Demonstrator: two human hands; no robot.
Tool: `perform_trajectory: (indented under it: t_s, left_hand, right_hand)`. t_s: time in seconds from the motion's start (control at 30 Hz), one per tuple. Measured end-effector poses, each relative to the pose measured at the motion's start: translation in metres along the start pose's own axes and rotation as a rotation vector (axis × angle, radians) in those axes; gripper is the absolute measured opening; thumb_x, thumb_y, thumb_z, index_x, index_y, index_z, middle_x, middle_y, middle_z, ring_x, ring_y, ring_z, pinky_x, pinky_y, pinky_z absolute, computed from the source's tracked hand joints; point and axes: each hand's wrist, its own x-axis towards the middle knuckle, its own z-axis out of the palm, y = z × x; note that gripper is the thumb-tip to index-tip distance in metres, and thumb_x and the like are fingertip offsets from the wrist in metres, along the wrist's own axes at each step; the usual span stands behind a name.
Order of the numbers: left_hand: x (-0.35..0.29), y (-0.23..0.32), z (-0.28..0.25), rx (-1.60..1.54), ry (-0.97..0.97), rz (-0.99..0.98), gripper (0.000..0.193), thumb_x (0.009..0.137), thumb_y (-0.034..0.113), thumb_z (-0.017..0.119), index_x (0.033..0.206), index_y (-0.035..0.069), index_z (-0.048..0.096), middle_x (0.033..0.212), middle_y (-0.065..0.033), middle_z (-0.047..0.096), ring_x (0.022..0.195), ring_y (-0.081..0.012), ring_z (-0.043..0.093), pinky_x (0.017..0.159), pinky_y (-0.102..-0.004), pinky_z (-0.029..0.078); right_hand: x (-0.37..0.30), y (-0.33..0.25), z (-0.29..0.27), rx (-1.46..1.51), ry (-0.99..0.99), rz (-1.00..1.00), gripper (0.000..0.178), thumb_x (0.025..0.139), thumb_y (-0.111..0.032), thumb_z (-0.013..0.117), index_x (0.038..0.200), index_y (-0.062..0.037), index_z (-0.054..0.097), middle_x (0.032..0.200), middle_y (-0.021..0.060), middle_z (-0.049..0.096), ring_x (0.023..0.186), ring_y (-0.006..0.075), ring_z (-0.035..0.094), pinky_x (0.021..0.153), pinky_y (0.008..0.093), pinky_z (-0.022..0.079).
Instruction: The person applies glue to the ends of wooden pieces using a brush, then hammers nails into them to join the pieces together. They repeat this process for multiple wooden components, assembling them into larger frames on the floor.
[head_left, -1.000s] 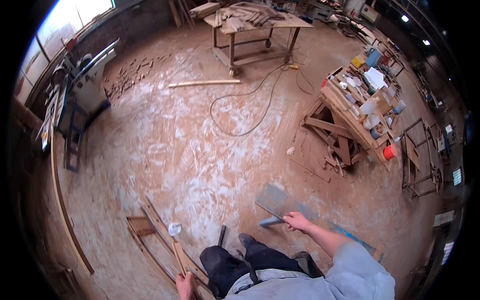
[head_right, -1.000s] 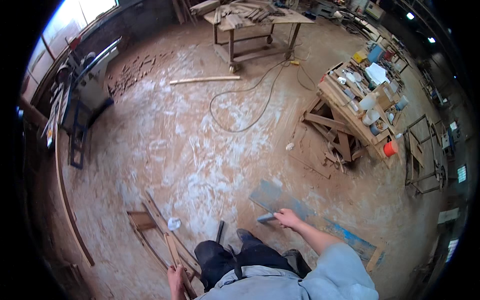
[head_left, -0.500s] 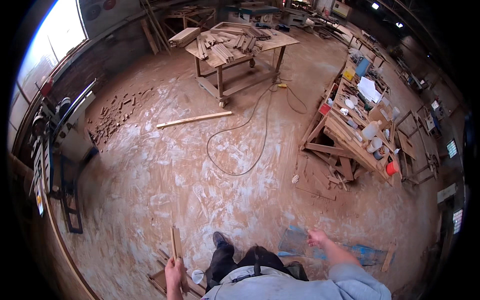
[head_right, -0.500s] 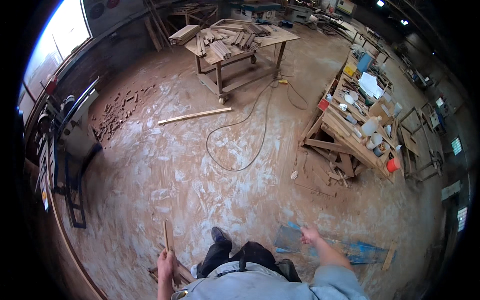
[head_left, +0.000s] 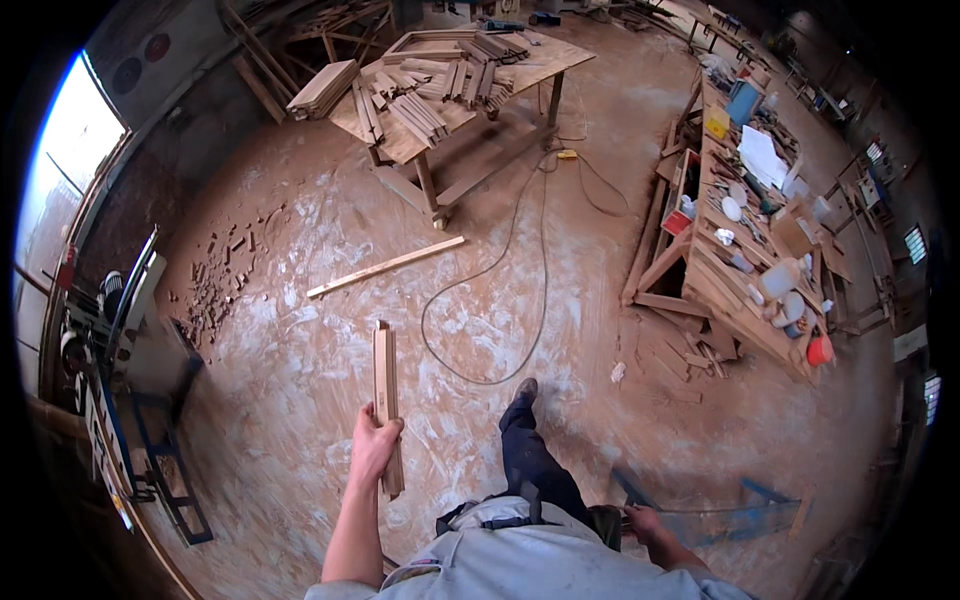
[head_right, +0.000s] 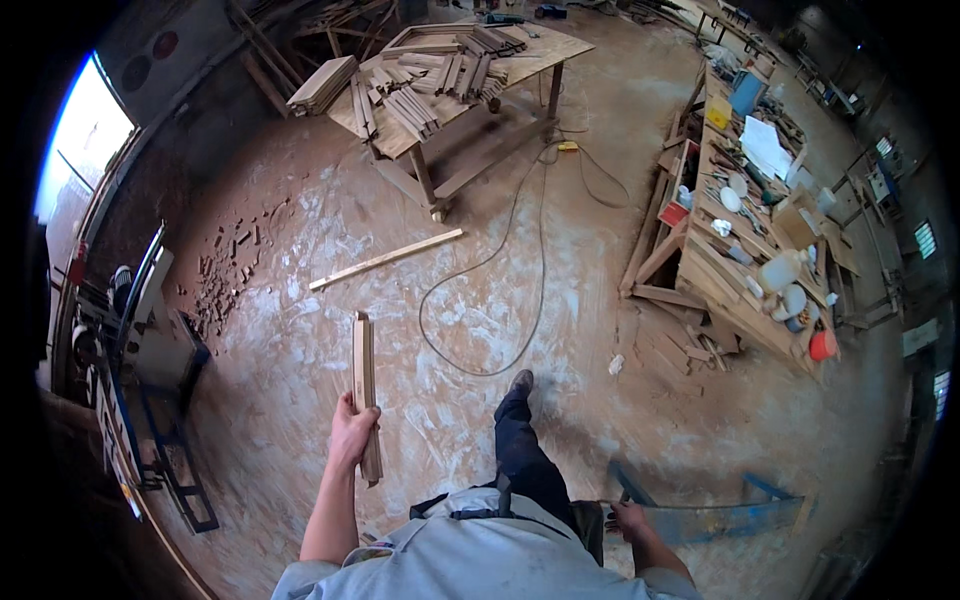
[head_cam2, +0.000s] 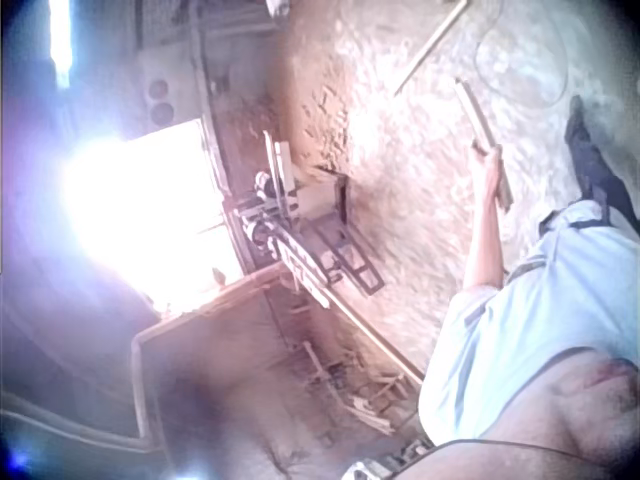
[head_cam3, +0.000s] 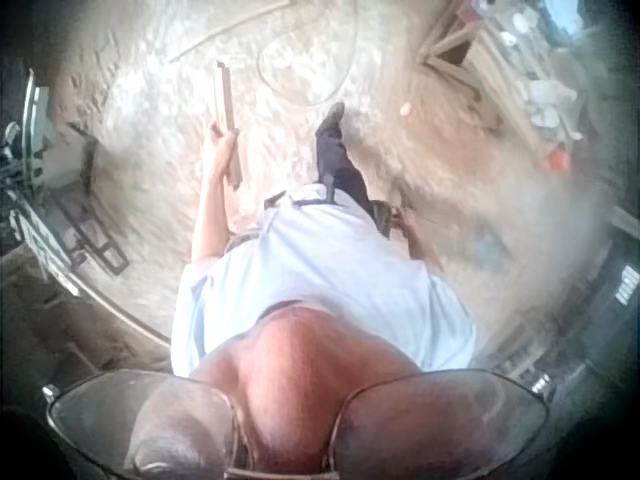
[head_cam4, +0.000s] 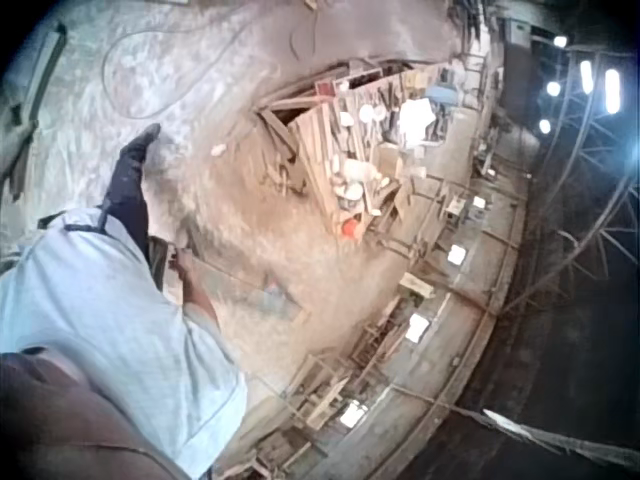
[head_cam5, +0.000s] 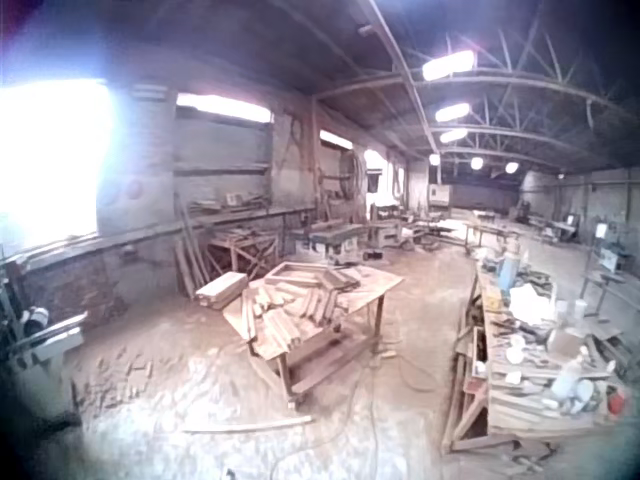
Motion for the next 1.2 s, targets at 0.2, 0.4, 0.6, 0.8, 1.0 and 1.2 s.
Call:
perform_trajectory:
  t_s: [0.2, 0.4, 0.6, 0.8, 1.0, 1.2]
  left_hand:
    - [0.130, 0.102, 0.056, 0.094, 0.007, 0.046, 0.035, 0.084, 0.017, 0.061, 0.112, -0.003, 0.057, 0.081, -0.0056, 0.061, 0.069, -0.0127, 0.058, 0.064, -0.0289, 0.049]
    - [0.266, 0.196, 0.115, 0.025, -0.027, 0.132, 0.030, 0.092, 0.024, 0.058, 0.106, -0.002, 0.057, 0.082, -0.0031, 0.059, 0.065, -0.0107, 0.057, 0.059, -0.0264, 0.050]
    - [0.427, 0.279, 0.165, -0.047, -0.038, 0.135, 0.029, 0.092, 0.020, 0.058, 0.108, -0.004, 0.058, 0.078, -0.0017, 0.057, 0.065, -0.0087, 0.056, 0.059, -0.0247, 0.046]
    - [0.609, 0.360, 0.214, 0.008, -0.093, 0.170, 0.034, 0.092, 0.021, 0.059, 0.113, -0.006, 0.056, 0.088, -0.0043, 0.061, 0.066, -0.0082, 0.056, 0.059, -0.0246, 0.047]
    - [0.780, 0.378, 0.242, 0.101, 0.006, 0.222, 0.049, 0.082, 0.017, 0.063, 0.122, -0.009, 0.054, 0.105, -0.0112, 0.065, 0.088, -0.0173, 0.061, 0.084, -0.0291, 0.048]
    - [0.837, 0.457, 0.269, 0.463, 0.089, 0.197, 0.061, 0.081, 0.033, 0.064, 0.126, -0.007, 0.054, 0.113, -0.0241, 0.065, 0.109, -0.0313, 0.063, 0.095, -0.0356, 0.045]
  right_hand:
    - [0.045, -0.203, 0.027, -0.052, 0.023, -0.108, 0.030, 0.095, -0.032, 0.053, 0.105, -0.0046, 0.059, 0.087, 0.0093, 0.063, 0.064, 0.0201, 0.060, 0.052, 0.0353, 0.047]
    - [0.053, -0.415, 0.035, 0.284, 0.053, -0.395, 0.024, 0.097, -0.027, 0.052, 0.104, -0.0044, 0.053, 0.084, 0.0089, 0.061, 0.063, 0.0232, 0.062, 0.056, 0.0357, 0.053]
    - [0.088, -0.504, 0.027, 0.273, 0.082, -0.428, 0.023, 0.097, -0.027, 0.052, 0.097, -0.0047, 0.053, 0.082, 0.0089, 0.060, 0.063, 0.0227, 0.061, 0.057, 0.0377, 0.053]
    - [0.113, -0.537, 0.057, 0.480, 0.169, -0.168, 0.029, 0.093, -0.033, 0.054, 0.104, -0.0063, 0.052, 0.092, 0.0147, 0.061, 0.070, 0.0269, 0.063, 0.060, 0.0385, 0.054]
    - [0.089, -0.646, 0.110, 0.349, 0.262, -0.047, 0.038, 0.096, -0.028, 0.052, 0.121, 0.0013, 0.048, 0.106, 0.0224, 0.061, 0.075, 0.0293, 0.065, 0.058, 0.0380, 0.055]
    - [0.096, -0.765, 0.137, 0.301, 0.228, -0.123, 0.036, 0.097, -0.024, 0.049, 0.120, 0.0039, 0.047, 0.105, 0.0215, 0.061, 0.076, 0.0272, 0.065, 0.059, 0.0382, 0.057]
